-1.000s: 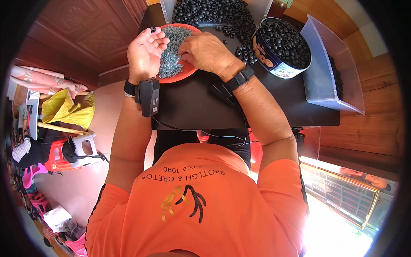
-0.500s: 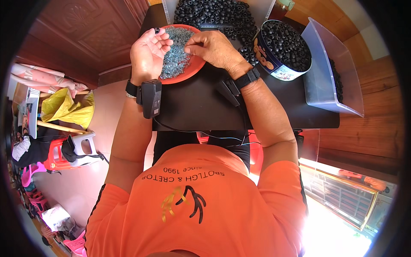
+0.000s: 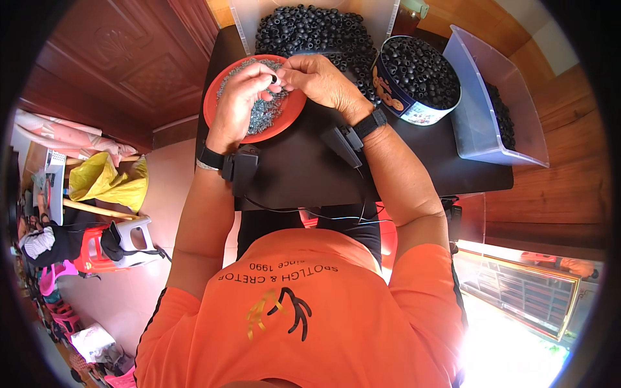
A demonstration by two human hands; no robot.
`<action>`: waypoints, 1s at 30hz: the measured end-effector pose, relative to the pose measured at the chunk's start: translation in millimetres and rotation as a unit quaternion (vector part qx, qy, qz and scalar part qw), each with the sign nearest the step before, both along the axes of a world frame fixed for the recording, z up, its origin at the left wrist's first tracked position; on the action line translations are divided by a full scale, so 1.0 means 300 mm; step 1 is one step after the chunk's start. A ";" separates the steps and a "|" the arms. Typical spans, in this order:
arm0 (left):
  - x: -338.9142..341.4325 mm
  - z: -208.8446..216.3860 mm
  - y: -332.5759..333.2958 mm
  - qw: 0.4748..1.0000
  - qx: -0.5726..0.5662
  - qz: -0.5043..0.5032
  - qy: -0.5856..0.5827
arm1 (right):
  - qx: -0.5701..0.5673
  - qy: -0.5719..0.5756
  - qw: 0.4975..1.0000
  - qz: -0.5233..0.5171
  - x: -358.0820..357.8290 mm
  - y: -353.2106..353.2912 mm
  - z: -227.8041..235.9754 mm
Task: The recorder is picking up small black objects from a red bowl, inspecting them, and sorting them into larger containers.
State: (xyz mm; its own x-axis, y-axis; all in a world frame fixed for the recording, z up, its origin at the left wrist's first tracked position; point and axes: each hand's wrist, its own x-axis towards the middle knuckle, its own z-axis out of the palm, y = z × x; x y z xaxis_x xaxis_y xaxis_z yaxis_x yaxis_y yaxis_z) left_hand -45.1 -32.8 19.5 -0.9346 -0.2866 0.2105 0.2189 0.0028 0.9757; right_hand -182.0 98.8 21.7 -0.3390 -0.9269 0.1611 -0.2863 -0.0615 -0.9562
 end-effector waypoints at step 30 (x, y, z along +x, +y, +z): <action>-0.004 0.000 -0.006 0.998 0.056 0.017 0.012 | 0.008 0.082 0.994 -0.075 0.002 -0.010 0.008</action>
